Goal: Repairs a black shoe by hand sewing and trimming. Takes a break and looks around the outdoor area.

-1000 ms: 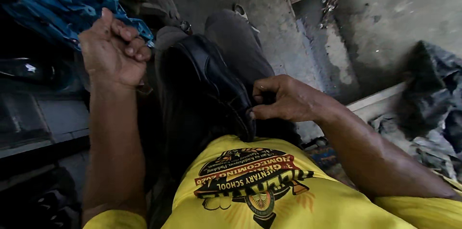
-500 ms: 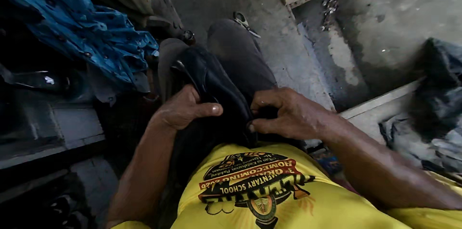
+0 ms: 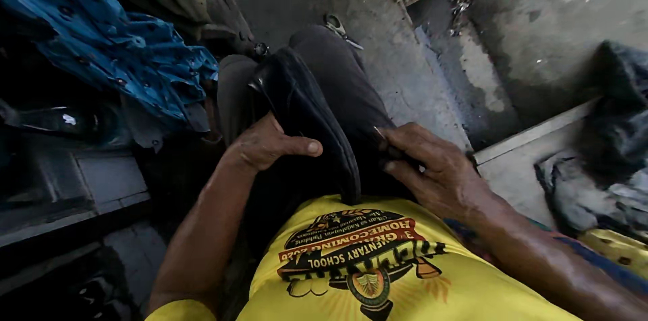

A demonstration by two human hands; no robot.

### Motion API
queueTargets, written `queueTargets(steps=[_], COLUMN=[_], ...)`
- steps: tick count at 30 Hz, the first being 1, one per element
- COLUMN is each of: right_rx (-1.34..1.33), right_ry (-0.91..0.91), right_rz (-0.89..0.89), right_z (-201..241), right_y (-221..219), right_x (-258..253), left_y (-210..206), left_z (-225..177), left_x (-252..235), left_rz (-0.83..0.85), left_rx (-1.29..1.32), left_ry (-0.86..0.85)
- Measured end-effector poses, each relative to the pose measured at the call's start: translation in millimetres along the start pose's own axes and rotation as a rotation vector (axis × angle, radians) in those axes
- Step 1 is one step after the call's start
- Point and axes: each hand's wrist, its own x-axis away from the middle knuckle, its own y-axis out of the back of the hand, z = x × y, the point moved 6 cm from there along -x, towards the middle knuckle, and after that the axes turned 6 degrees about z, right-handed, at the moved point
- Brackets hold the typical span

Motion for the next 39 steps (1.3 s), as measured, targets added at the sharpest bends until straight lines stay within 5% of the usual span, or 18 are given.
queueTargets(steps=[21, 32, 39], right_rx=[0.092, 0.349, 0.386], right_ry=[0.115, 0.111, 0.166], right_rz=[0.133, 0.383, 0.341], right_z=[19.2, 35.5, 34.8], right_y=[6.8, 30.8, 20.6], right_x=[-11.7, -38.1, -41.2], left_y=[-5.3, -23.9, -25.8], left_z=[-4.4, -14.7, -13.6], left_x=[-2.6, -12.4, -14.1], left_rz=[-0.015, -0.066, -0.136], left_rx=[-0.039, -0.163, -0.259], left_ry=[0.023, 0.048, 0.001])
